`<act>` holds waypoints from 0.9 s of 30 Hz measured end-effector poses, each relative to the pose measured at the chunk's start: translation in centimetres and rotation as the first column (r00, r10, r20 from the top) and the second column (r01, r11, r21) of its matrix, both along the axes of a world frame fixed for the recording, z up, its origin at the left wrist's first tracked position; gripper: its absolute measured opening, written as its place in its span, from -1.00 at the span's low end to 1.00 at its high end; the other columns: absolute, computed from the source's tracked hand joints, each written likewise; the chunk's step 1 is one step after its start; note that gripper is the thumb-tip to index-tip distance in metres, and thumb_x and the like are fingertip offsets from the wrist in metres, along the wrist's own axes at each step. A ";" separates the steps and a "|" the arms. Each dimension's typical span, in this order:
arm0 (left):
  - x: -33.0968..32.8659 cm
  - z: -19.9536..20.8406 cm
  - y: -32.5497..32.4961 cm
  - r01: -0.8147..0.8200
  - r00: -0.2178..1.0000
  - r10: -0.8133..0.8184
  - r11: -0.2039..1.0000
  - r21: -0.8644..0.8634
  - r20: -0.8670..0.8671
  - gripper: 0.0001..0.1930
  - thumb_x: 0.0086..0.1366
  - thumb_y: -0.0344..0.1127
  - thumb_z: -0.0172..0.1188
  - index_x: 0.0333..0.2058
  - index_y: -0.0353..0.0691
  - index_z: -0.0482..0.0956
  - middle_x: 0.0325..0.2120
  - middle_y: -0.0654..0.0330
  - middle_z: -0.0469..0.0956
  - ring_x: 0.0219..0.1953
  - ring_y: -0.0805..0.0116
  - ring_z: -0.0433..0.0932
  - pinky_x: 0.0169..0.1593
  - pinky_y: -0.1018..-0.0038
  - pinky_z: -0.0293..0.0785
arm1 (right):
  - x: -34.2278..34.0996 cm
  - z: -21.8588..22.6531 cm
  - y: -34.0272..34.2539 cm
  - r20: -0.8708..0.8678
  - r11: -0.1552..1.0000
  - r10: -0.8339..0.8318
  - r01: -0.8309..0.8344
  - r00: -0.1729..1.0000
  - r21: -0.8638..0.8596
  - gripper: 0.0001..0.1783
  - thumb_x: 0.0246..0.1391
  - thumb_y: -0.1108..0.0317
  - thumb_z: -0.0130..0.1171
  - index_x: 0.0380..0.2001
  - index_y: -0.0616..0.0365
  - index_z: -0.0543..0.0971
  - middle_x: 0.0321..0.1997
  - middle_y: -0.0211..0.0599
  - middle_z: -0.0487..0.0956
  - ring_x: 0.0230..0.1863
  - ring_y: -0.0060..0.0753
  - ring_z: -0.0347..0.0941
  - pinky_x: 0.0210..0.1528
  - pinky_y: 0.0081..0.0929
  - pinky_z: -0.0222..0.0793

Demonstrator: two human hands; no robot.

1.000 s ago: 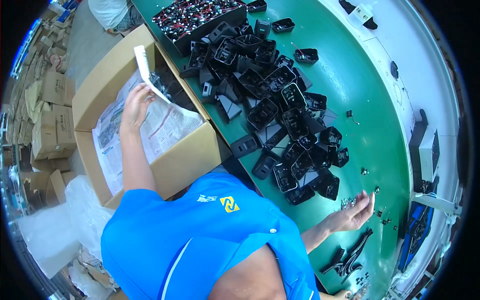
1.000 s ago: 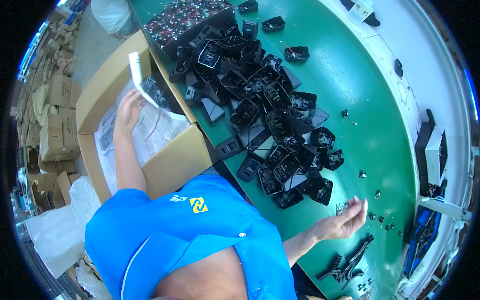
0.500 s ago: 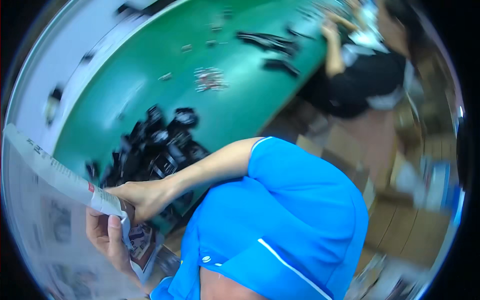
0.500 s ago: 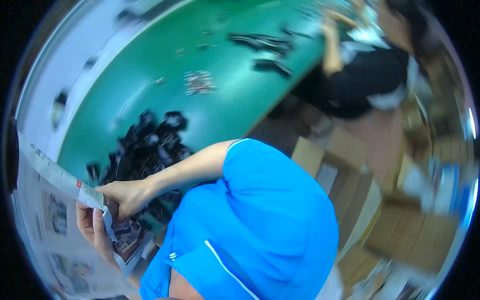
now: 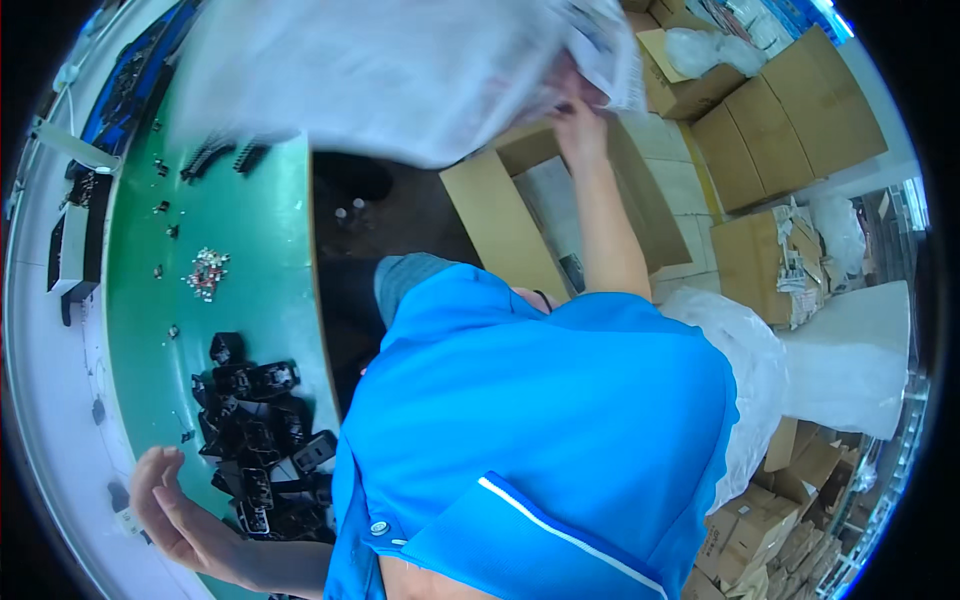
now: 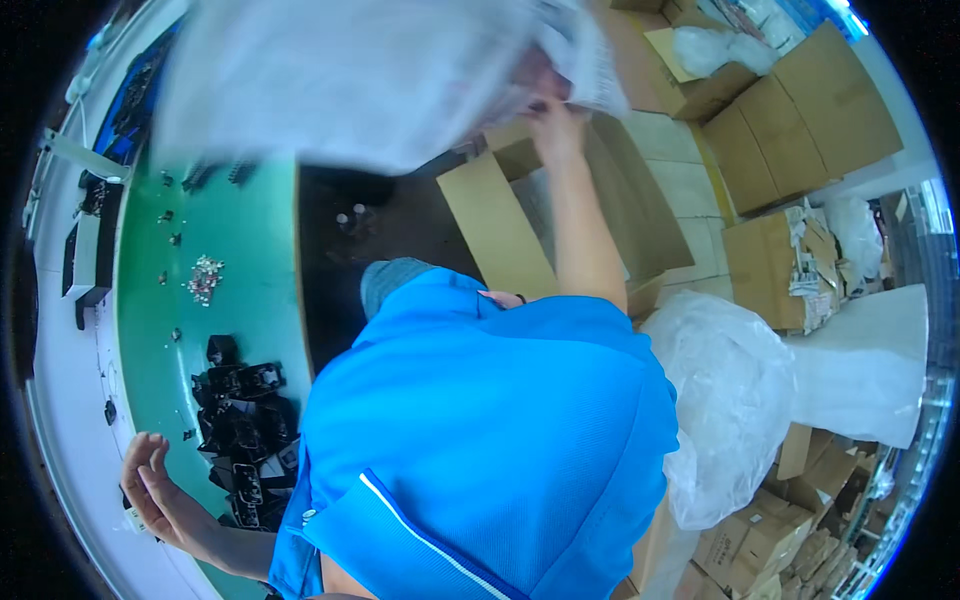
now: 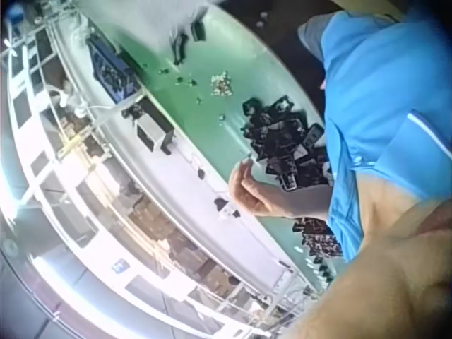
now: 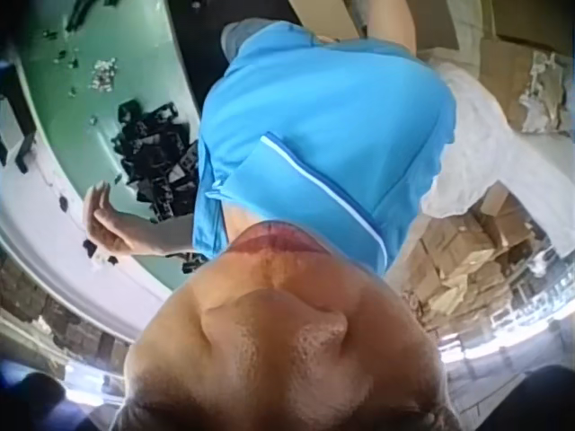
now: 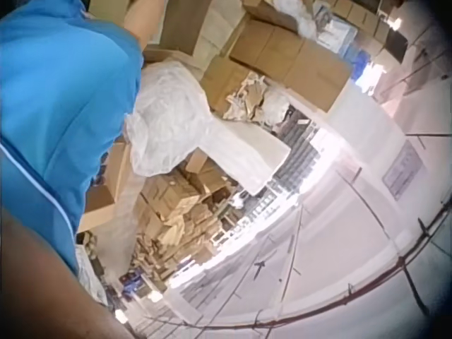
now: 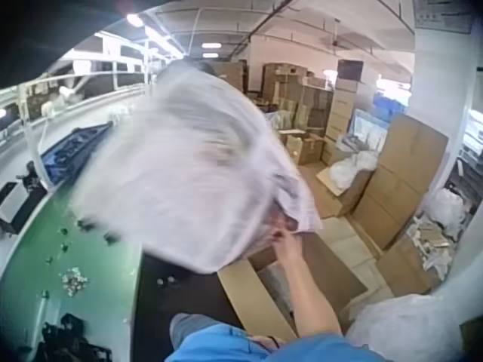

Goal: The person unpacks plastic housings from a cardboard box onto the workbench. The person then inserts wired electronic components into the plastic housings and snaps the casing pieces together by hand.

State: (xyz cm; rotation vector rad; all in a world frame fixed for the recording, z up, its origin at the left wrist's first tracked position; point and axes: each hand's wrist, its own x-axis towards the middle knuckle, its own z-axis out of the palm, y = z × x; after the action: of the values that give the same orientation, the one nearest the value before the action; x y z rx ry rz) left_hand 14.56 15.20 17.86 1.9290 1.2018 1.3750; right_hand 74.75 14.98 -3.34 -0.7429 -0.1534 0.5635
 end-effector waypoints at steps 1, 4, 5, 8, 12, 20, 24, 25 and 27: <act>1.0 0.2 0.1 0.023 1.000 -0.023 1.000 0.021 -0.016 -0.74 0.48 -0.33 -0.09 -0.12 -0.29 0.57 -0.17 0.08 0.57 -0.12 0.29 0.51 0.06 0.34 0.49 | 3.5 -2.7 -3.3 -0.006 0.966 -0.252 0.252 0.968 -0.053 -0.78 0.16 0.49 0.29 -0.13 0.24 0.56 -0.20 -0.22 0.58 -0.25 -0.31 0.54 -0.24 -0.33 0.59; 3.4 0.8 0.4 0.075 0.988 -0.065 0.995 0.070 -0.138 -0.72 0.51 -0.28 -0.09 -0.06 -0.28 0.57 -0.14 0.09 0.59 -0.09 0.31 0.53 0.09 0.33 0.49 | 7.8 -12.4 -13.0 -0.033 0.733 -0.638 0.594 0.769 -0.331 -0.68 0.12 0.34 0.40 -0.11 0.20 0.54 -0.26 -0.21 0.57 -0.30 -0.28 0.53 -0.23 -0.22 0.65; 4.4 1.1 0.5 0.102 0.977 -0.081 0.990 0.099 -0.198 -0.70 0.52 -0.26 -0.08 -0.02 -0.27 0.57 -0.12 0.10 0.60 -0.07 0.31 0.53 0.10 0.33 0.49 | 8.0 -16.3 -15.6 -0.051 0.666 -0.710 0.646 0.703 -0.373 -0.66 0.10 0.31 0.42 -0.12 0.17 0.55 -0.24 -0.22 0.58 -0.29 -0.26 0.55 -0.24 -0.18 0.68; 6.9 2.0 0.3 0.111 0.951 -0.073 0.988 0.111 -0.301 -0.68 0.54 -0.23 -0.08 0.02 -0.26 0.57 -0.10 0.10 0.61 -0.06 0.32 0.55 0.11 0.33 0.49 | 8.3 -26.6 -23.1 -0.025 0.442 -0.836 0.647 0.548 -0.622 -0.61 0.16 0.35 0.32 0.05 0.02 0.50 -0.10 -0.15 0.60 -0.29 -0.13 0.57 -0.41 -0.20 0.64; 10.8 1.6 1.2 0.018 0.916 0.017 0.996 0.082 -0.400 -0.67 0.54 -0.22 -0.07 0.06 -0.27 0.56 -0.07 0.07 0.61 -0.06 0.31 0.56 0.11 0.34 0.49 | 7.4 -32.0 -25.1 0.273 0.134 -0.769 0.563 0.578 -0.816 -0.60 0.15 0.42 0.25 0.08 0.04 0.52 -0.05 -0.13 0.61 -0.28 -0.07 0.59 -0.30 -0.16 0.64; 20.4 3.5 4.1 -0.106 0.861 0.095 0.994 0.006 -0.499 -0.73 0.50 -0.21 -0.04 -0.12 -0.15 0.63 -0.06 0.16 0.60 0.06 0.24 0.52 0.26 0.21 0.39 | 6.6 -35.5 -27.0 0.408 -0.279 -0.732 0.306 0.546 -0.910 -0.60 0.10 0.52 0.15 0.05 0.16 0.56 -0.07 -0.10 0.65 -0.26 -0.01 0.61 -0.07 -0.12 0.60; 17.0 2.0 3.7 -0.285 0.797 0.240 0.959 0.007 -0.554 -0.71 0.52 -0.20 -0.05 -0.04 -0.18 0.60 0.02 0.13 0.57 0.05 0.27 0.53 0.25 0.26 0.41 | 7.4 -37.6 -17.5 0.446 -0.340 -0.677 0.288 0.585 -0.895 -0.60 0.10 0.53 0.14 0.05 0.19 0.55 -0.07 -0.09 0.63 -0.21 -0.01 0.59 -0.02 -0.13 0.57; 16.6 2.1 4.6 -0.296 0.782 0.242 0.955 0.000 -0.574 -0.68 0.53 -0.20 -0.06 0.04 -0.21 0.57 0.05 0.10 0.56 0.03 0.29 0.55 0.22 0.30 0.44 | 7.0 -36.5 -15.5 0.498 -0.413 -0.654 0.282 0.570 -0.866 -0.60 0.11 0.53 0.14 0.06 0.19 0.54 -0.05 -0.08 0.62 -0.18 0.00 0.58 -0.01 -0.13 0.56; 15.2 2.1 5.2 -0.337 0.760 0.271 0.941 -0.002 -0.591 -0.64 0.55 -0.19 -0.07 0.12 -0.25 0.54 0.09 0.07 0.54 0.01 0.31 0.56 0.19 0.35 0.47 | 6.2 -35.4 -9.9 0.588 -0.529 -0.584 0.287 0.560 -0.799 -0.59 0.12 0.53 0.14 0.08 0.20 0.52 -0.02 -0.06 0.59 -0.13 0.00 0.55 0.00 -0.13 0.55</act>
State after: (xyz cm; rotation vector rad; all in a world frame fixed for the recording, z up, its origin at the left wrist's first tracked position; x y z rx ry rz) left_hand 29.77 20.43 19.95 2.2262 1.9114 0.8231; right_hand 80.97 5.07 -38.75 -2.2421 1.1207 -0.5033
